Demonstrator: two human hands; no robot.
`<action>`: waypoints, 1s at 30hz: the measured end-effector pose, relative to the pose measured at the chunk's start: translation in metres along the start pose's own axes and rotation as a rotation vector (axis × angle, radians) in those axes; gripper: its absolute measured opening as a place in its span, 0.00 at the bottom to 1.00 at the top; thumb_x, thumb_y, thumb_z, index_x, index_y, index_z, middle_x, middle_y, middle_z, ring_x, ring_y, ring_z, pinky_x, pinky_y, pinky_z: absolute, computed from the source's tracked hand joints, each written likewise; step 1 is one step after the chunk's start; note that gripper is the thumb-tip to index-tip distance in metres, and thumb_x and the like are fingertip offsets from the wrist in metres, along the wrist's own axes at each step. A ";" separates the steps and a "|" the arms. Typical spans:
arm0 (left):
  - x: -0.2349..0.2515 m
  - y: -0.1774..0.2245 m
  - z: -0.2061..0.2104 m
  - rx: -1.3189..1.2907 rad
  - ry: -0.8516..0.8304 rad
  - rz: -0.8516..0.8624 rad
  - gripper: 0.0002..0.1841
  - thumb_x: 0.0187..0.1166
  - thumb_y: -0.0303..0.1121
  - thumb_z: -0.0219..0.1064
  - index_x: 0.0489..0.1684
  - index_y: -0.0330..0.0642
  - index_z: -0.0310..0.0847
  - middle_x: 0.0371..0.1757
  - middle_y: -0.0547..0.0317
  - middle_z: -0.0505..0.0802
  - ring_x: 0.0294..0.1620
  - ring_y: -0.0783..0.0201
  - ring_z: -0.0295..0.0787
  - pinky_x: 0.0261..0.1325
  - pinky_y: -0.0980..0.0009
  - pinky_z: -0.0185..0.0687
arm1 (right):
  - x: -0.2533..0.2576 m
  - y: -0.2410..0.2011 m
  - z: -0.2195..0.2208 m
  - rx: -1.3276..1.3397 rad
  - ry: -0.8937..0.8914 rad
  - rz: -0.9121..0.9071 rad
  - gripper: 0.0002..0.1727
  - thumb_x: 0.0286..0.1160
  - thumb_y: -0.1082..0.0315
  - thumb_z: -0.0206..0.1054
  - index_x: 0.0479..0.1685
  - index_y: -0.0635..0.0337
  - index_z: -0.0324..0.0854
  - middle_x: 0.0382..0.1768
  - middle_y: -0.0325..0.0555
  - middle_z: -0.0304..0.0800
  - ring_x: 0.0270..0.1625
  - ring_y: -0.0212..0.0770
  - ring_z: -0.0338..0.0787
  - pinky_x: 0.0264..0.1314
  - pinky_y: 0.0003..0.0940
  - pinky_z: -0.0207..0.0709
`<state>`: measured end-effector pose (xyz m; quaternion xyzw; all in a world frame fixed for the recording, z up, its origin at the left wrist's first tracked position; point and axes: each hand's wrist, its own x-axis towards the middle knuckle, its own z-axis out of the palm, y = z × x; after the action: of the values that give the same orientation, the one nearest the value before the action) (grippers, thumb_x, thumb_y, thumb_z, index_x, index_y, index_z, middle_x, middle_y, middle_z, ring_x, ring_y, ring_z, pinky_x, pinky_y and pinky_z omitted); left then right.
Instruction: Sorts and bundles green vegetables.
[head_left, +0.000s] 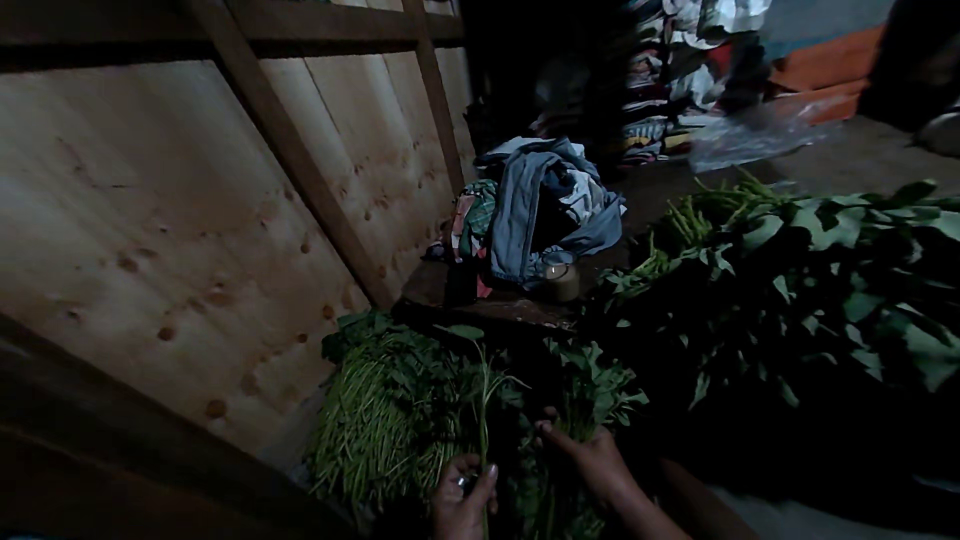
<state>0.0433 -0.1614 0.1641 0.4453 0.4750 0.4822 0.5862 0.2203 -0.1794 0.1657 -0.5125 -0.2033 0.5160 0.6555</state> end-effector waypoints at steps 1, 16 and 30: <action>-0.001 -0.002 0.003 0.011 0.009 -0.006 0.09 0.74 0.15 0.66 0.48 0.32 0.76 0.26 0.61 0.87 0.21 0.72 0.83 0.28 0.76 0.83 | -0.001 0.000 0.001 0.023 -0.007 -0.007 0.17 0.75 0.77 0.72 0.61 0.70 0.79 0.40 0.49 0.94 0.38 0.40 0.95 0.45 0.33 0.92; -0.012 -0.030 0.019 0.229 0.065 0.053 0.14 0.67 0.19 0.76 0.46 0.25 0.80 0.29 0.58 0.87 0.24 0.76 0.80 0.32 0.79 0.80 | -0.007 0.003 0.007 -0.077 -0.039 -0.077 0.19 0.70 0.77 0.75 0.60 0.69 0.81 0.45 0.46 0.95 0.47 0.36 0.95 0.54 0.32 0.90; 0.008 -0.019 0.042 0.301 0.055 0.008 0.16 0.88 0.37 0.62 0.39 0.30 0.82 0.30 0.57 0.84 0.28 0.71 0.78 0.33 0.73 0.76 | -0.013 0.002 0.003 -0.313 -0.209 -0.014 0.17 0.67 0.73 0.79 0.53 0.68 0.83 0.39 0.45 0.94 0.41 0.35 0.95 0.50 0.34 0.91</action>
<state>0.0877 -0.1587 0.1512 0.5169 0.5559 0.4198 0.4975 0.2122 -0.1897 0.1687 -0.5502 -0.3518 0.5240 0.5467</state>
